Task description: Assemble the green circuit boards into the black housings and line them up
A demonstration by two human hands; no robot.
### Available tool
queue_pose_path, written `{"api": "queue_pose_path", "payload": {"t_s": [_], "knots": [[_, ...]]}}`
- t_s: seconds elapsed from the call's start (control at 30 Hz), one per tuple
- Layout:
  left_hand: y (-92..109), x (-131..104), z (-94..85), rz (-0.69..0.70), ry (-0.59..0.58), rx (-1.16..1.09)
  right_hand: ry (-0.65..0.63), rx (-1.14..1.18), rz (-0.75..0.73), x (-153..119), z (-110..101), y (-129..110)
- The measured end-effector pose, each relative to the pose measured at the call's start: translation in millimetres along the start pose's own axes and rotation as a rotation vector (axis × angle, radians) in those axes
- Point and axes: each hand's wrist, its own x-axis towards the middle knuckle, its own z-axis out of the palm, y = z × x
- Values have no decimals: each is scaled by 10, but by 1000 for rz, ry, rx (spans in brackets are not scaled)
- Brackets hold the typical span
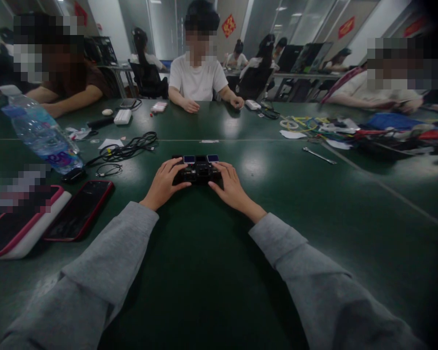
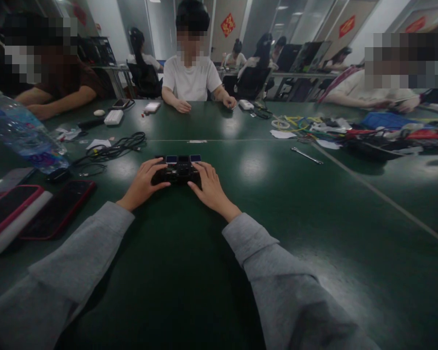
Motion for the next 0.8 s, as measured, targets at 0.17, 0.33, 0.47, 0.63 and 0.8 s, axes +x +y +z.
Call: {"api": "queue_pose_path", "payload": {"t_s": [0.17,0.33,0.47,0.63,0.8], "knots": [[-125,8,-19,-361,279,-222,26,40,12,13,20,65],[-283,12,13,-728,411,-514,-26,44,12,8,11,72],[-239,5,-16,-787,348,-589,-14,65,18,8,1,57],[-138,-18,-67,-748,254,-503,-38,80,45,-2,-34,-8],[-87,-45,-89,-789,256,-479,-103,69,73,-42,-83,-77]]}}
